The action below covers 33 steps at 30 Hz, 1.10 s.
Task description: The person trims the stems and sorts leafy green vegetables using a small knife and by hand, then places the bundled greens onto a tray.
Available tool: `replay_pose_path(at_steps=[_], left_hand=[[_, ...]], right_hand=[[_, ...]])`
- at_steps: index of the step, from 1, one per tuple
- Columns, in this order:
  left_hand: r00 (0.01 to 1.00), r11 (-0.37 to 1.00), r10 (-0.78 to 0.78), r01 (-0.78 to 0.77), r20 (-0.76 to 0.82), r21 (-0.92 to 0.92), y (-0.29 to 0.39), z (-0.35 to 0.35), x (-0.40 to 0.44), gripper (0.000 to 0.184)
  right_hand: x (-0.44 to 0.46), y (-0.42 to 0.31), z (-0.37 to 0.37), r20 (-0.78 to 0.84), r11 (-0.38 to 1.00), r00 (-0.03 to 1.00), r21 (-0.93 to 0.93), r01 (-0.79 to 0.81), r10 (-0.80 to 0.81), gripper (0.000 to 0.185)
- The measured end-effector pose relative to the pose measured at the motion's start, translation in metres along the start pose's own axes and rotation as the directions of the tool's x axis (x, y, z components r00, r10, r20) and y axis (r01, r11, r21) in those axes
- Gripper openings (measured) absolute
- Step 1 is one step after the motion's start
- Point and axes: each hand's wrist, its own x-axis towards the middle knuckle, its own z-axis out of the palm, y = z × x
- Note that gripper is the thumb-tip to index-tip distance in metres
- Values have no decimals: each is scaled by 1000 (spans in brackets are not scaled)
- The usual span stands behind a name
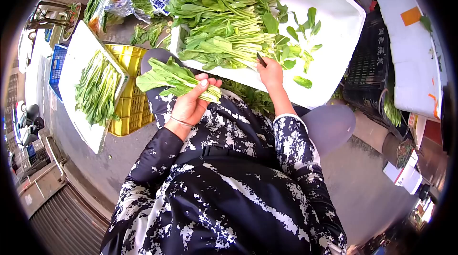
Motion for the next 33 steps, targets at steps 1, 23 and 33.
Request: replay_pose_path(at_steps=[1, 23, 33], left_hand=[[1000, 1000, -14, 14, -26, -11, -2, 1, 1, 14], [998, 938, 57, -63, 28, 341, -43, 68, 51, 22], [992, 974, 24, 5, -122, 229, -50, 71, 40, 20]], right_hand=[[0, 1, -5, -4, 993, 1000, 121, -15, 16, 24], [-91, -43, -70, 304, 433, 950, 849, -303, 69, 27], [-101, -54, -48, 203, 162, 976, 968, -189, -72, 30]])
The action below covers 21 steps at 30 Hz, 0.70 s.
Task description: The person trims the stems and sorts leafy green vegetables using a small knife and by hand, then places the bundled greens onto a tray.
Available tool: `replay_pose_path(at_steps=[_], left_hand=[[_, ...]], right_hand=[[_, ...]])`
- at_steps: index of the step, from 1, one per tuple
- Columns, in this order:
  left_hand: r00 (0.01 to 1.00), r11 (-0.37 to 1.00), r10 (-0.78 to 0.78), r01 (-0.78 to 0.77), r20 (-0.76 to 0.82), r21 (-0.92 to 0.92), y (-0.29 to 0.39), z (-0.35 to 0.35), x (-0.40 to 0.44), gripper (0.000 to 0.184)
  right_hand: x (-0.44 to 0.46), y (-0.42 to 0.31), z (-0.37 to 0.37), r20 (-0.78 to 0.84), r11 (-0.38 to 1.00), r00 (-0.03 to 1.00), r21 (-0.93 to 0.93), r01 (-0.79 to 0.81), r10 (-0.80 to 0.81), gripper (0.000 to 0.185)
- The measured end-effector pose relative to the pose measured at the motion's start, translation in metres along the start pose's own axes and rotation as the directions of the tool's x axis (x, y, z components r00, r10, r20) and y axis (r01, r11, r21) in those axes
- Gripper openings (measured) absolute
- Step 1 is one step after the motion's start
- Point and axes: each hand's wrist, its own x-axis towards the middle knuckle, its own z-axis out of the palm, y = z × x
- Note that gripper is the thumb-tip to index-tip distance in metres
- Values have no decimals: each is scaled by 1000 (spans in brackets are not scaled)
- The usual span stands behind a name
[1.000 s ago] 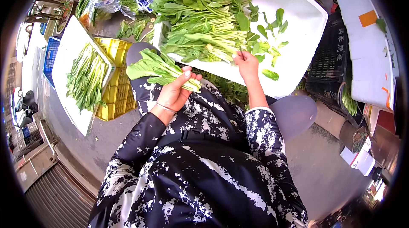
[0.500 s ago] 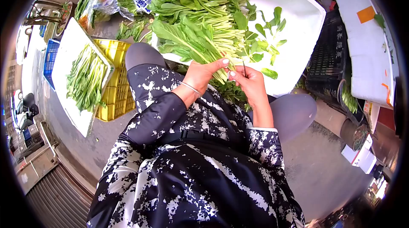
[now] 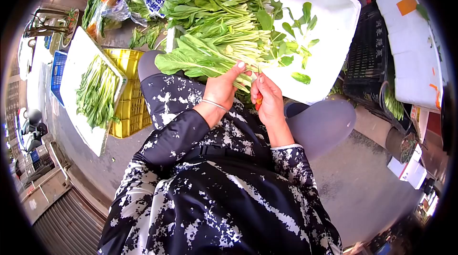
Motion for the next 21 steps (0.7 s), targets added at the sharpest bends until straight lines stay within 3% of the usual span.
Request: replay_pose_path(at_steps=[2, 6, 9, 11, 12, 13, 14, 16, 18, 19, 21], left_hand=[[1000, 1000, -2, 3, 12, -25, 0, -2, -1, 20], [999, 998, -35, 37, 35, -49, 3, -10, -7, 22], [999, 997, -43, 41, -14, -72, 9, -14, -10, 22], [999, 996, 39, -38, 3, -85, 15, -20, -9, 20], [998, 994, 56, -57, -10, -88, 18, -24, -9, 19], [998, 993, 61, -62, -9, -97, 21, -27, -10, 20], [999, 991, 20, -23, -29, -132, 25, -31, -11, 21], [1000, 981, -1, -2, -15, -192, 23, -43, -8, 23], [998, 972, -43, 32, -43, -234, 20, -52, -7, 18], [999, 968, -40, 37, -8, -249, 19, -55, -7, 15], [999, 962, -46, 48, 12, -269, 18, -59, -7, 12]], right_hand=[[1, 2, -1, 19, 993, 999, 113, -31, 30, 29], [3, 1, -6, 26, 989, 996, 117, -93, 91, 29], [10, -10, -1, -110, 963, 993, -268, 14, -44, 34], [24, -24, -10, -198, 987, 971, -117, 113, -135, 31], [31, -33, -20, -277, 973, 935, -128, 192, -221, 35], [41, -39, -32, -354, 942, 879, -21, 335, -321, 39], [53, -47, -43, -495, 896, 834, 214, 389, -243, 46], [72, -51, -59, -667, 877, 740, 402, 262, 84, 45], [93, -35, -58, -633, 997, 773, -27, -70, 37, 37], [103, -24, -52, -455, 960, 883, -278, -16, -118, 28], [132, -3, -37, -289, 824, 907, -558, 102, -308, 27]])
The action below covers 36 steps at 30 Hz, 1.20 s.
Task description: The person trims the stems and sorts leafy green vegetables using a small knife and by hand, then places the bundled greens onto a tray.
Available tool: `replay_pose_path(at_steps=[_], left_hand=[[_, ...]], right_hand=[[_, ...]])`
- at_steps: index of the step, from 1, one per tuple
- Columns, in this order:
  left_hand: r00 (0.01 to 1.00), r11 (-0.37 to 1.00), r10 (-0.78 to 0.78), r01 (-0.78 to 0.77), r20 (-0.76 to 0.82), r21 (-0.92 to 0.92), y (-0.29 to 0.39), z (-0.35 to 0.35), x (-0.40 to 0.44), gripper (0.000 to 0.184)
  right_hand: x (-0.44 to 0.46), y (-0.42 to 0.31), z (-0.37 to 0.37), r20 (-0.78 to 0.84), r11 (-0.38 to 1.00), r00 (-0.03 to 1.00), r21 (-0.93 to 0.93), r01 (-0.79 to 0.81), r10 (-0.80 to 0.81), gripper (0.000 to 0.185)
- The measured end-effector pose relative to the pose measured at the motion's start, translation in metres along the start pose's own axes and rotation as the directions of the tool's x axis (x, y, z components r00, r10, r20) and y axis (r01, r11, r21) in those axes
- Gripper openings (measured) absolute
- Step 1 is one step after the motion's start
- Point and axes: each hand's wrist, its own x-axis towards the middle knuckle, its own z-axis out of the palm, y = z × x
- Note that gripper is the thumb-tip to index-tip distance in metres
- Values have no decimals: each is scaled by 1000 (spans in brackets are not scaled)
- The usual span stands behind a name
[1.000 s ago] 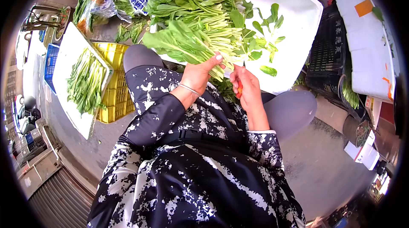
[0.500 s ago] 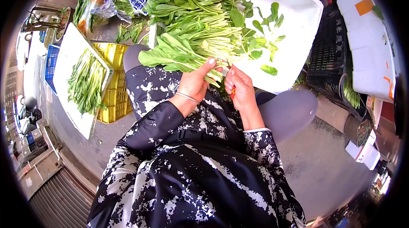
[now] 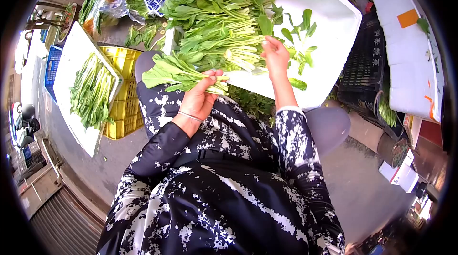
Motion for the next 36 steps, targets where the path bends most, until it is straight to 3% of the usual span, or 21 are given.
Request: replay_pose_path(at_steps=[1, 3, 6, 11, 13, 15, 17, 18, 21, 22, 23, 25, 26, 27, 30, 32, 33, 35, 36], left_hand=[[1000, 1000, -2, 2, -12, -6, 1, 1, 1, 11], [1000, 999, 11, -10, 11, -46, 6, 5, -2, 16], [998, 998, 54, -54, 13, -34, 14, 8, -5, 34], [999, 999, -4, 3, -32, -53, 10, -5, -1, 33], [998, 999, -38, 38, -48, -2, 5, -7, 2, 20], [1000, 1000, -14, 14, -14, 4, -1, -9, 7, 16], [998, 1000, 1, 1, 65, -20, -6, -9, 9, 17], [997, 995, -75, 76, 15, -63, -5, -4, 8, 17], [995, 993, -99, 100, 10, -69, -11, 1, 15, 16], [995, 993, -99, 100, 11, -68, -12, 8, 13, 16], [993, 992, -121, 121, 5, -27, -13, 14, 12, 18], [989, 989, -150, 149, 3, 20, -14, 25, 8, 20], [988, 990, -140, 138, 69, 41, -15, 28, 5, 23], [982, 990, -132, 124, 135, 61, -16, 31, 4, 25], [983, 983, -140, 124, 122, 134, -15, 33, 5, 27], [989, 987, -105, 90, 107, 135, -15, 36, 4, 32], [989, 986, -103, 88, 107, 140, -15, 39, 2, 32], [994, 995, -32, 22, 102, 92, -16, 44, -1, 28], [995, 997, -28, 20, 93, 81, -17, 46, -2, 24]], right_hand=[[12, 10, 10, 87, 941, 980, -276, 195, -178, 30], [22, 18, 18, 140, 717, 986, -678, 160, -88, 29], [21, 16, 18, 142, 672, 970, -700, 241, -199, 24], [13, 1, -3, 264, 657, 943, -679, 329, -201, 21], [1, -18, -6, 251, 729, 968, -661, 178, -9, 22], [-8, -22, -6, 257, 756, 966, -626, 192, -33, 24], [-17, -22, -5, 278, 867, 961, -480, 135, 4, 24], [-26, -27, -3, 266, 892, 964, -437, 115, 6, 23], [-62, -62, 1, 261, 871, 965, -478, 114, 17, 22], [-71, -63, -2, 291, 823, 945, -493, 282, -150, 21], [-79, -68, -7, 288, 824, 946, -493, 280, -149, 21], [-95, -86, -15, 403, 733, 871, -495, 466, -282, 20], [-100, -83, -20, 438, 761, 850, -432, 484, -293, 19], [-106, -86, -22, 457, 839, 861, -362, 407, -221, 19], [-112, -68, -33, 433, 897, 878, -278, 344, -203, 19], [-117, -65, -37, 307, 998, 950, 16, -60, 53, 22], [-121, -62, -37, 307, 998, 950, 21, -60, 51, 22], [-129, -56, -34, 395, 881, 916, 406, -244, 72, 36], [-133, -54, -30, 407, 862, 910, 430, -269, 81, 44]])
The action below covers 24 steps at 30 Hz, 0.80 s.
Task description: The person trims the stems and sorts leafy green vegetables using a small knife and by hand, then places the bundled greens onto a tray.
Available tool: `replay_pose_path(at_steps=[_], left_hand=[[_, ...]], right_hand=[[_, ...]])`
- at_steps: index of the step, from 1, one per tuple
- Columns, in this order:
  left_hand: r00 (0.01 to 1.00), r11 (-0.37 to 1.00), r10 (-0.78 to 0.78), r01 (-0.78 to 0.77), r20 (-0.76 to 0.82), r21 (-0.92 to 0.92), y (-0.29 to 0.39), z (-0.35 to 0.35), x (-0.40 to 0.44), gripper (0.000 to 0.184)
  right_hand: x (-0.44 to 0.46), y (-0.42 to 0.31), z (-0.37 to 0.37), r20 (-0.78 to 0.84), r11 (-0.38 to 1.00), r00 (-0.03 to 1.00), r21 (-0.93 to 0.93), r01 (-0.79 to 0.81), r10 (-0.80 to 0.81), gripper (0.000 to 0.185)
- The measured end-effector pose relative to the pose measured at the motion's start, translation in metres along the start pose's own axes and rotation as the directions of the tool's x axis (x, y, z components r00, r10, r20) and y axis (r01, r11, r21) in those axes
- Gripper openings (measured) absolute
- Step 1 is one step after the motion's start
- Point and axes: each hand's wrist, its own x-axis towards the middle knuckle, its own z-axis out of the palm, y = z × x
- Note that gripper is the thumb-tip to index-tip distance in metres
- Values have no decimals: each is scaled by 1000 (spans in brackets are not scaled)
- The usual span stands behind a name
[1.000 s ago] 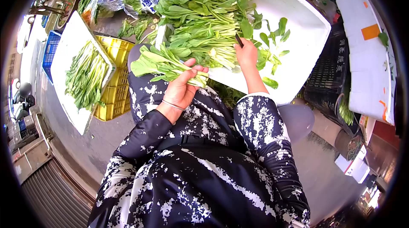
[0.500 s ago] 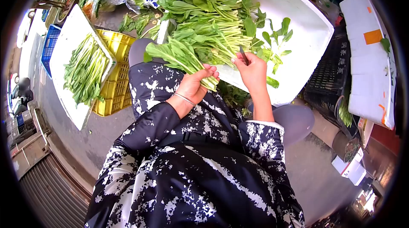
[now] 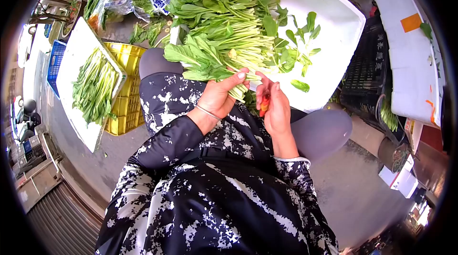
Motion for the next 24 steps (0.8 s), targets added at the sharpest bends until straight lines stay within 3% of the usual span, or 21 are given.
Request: replay_pose_path(at_steps=[1, 3, 13, 17, 20, 22, 24], left_hand=[[1000, 1000, -4, 4, 1, 4, -1, 3, -2, 24], [998, 998, 68, -68, 17, 8, -4, 7, -4, 20], [1000, 1000, 29, -29, 5, 10, -11, 9, -3, 19], [996, 998, 44, -47, -75, -37, -5, 3, 1, 16], [987, 988, 154, -154, -49, 4, 6, -4, -4, 14], [979, 984, 170, -175, -116, -28, 10, -8, -9, 27], [977, 987, 157, -161, -142, -17, 15, -15, -14, 37]], right_hand=[[-2, 2, 3, 39, 998, 999, 63, 5, -7, 42], [-5, 3, 7, 20, 999, 999, 14, 40, -41, 42], [-4, 9, 7, -50, 996, 995, -12, 91, -92, 41], [14, 9, 1, -332, 992, 941, -123, 33, -72, 35], [74, 20, -20, -274, 885, 933, -458, 86, -232, 41], [129, 32, -33, -161, 784, 923, -590, 194, -350, 44], [172, 46, -41, -276, 755, 911, -653, 56, -307, 34]])
